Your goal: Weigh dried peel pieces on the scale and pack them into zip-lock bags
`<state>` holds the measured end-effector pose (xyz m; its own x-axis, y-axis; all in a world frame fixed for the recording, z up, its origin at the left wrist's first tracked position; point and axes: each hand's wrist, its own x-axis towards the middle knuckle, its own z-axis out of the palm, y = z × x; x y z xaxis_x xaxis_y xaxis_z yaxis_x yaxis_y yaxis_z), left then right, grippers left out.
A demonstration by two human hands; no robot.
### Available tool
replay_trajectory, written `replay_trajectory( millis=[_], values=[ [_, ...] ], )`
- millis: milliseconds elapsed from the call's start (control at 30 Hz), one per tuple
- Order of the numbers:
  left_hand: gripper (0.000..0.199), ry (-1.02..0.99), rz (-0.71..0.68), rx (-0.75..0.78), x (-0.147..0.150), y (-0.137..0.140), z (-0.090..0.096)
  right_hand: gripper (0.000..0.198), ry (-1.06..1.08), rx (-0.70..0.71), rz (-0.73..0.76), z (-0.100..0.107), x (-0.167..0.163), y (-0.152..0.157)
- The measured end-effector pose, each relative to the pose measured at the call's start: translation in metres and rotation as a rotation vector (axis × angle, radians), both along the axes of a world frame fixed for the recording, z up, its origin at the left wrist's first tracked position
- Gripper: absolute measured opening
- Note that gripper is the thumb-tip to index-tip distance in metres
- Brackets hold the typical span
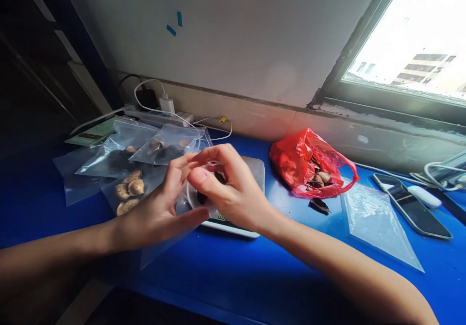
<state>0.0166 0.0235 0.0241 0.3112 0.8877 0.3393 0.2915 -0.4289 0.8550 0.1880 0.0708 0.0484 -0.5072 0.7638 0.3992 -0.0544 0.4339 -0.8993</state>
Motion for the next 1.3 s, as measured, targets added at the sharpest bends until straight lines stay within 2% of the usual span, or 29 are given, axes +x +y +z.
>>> replay_trajectory(
  millis=[67,100,200,300,367,467,533,567,700,833,900,1000,1067,1167,1300],
  values=[
    [0.073,-0.037,0.018,0.011,0.001,0.000,-0.002,0.055,-0.021,0.032,0.032,-0.003,0.001,-0.003],
    [0.073,-0.059,0.029,0.008,0.000,0.000,-0.003,0.052,-0.035,0.095,0.008,-0.004,0.002,-0.005],
    [0.076,-0.117,0.089,0.034,-0.005,0.001,-0.007,0.036,-0.096,0.437,-0.188,-0.003,0.006,-0.011],
    [0.081,-0.181,0.178,0.181,-0.010,0.004,-0.012,0.030,-0.229,0.724,-0.359,-0.003,0.006,-0.017],
    [0.084,-0.177,0.212,0.296,-0.011,0.007,-0.015,0.018,-0.308,0.779,-0.292,-0.003,0.006,-0.021],
    [0.088,-0.072,0.240,0.413,-0.011,0.009,-0.019,0.008,-0.334,0.692,-0.103,-0.002,0.005,-0.026],
    [0.091,-0.030,0.227,0.391,-0.012,0.009,-0.020,0.005,-0.296,0.597,-0.063,0.002,0.006,-0.027],
    [0.092,-0.032,0.200,0.349,-0.012,0.008,-0.020,0.004,-0.275,0.560,-0.060,0.004,0.007,-0.027],
    [0.088,-0.190,0.090,0.083,-0.017,0.008,-0.011,0.027,-0.236,0.484,-0.109,0.015,0.012,-0.018],
    [0.076,-0.377,0.126,-0.286,-0.021,0.017,0.003,0.027,-0.175,0.350,-0.186,0.018,0.016,-0.002],
    [0.064,-0.460,0.093,-0.406,-0.021,0.023,0.006,0.027,-0.153,0.267,-0.223,0.017,0.017,0.006],
    [0.048,-0.606,-0.010,-0.505,-0.022,0.031,0.007,0.025,-0.150,0.191,-0.238,0.014,0.018,0.017],
    [0.040,-0.659,-0.031,-0.570,-0.025,0.034,0.006,0.020,-0.158,0.180,-0.237,0.012,0.019,0.022],
    [0.029,-0.711,0.046,-0.626,-0.029,0.035,0.006,0.015,-0.150,0.202,-0.240,0.009,0.021,0.025],
    [0.018,-0.723,0.134,-0.594,-0.030,0.034,0.007,0.012,-0.114,0.243,-0.282,0.009,0.021,0.025]
  ],
)
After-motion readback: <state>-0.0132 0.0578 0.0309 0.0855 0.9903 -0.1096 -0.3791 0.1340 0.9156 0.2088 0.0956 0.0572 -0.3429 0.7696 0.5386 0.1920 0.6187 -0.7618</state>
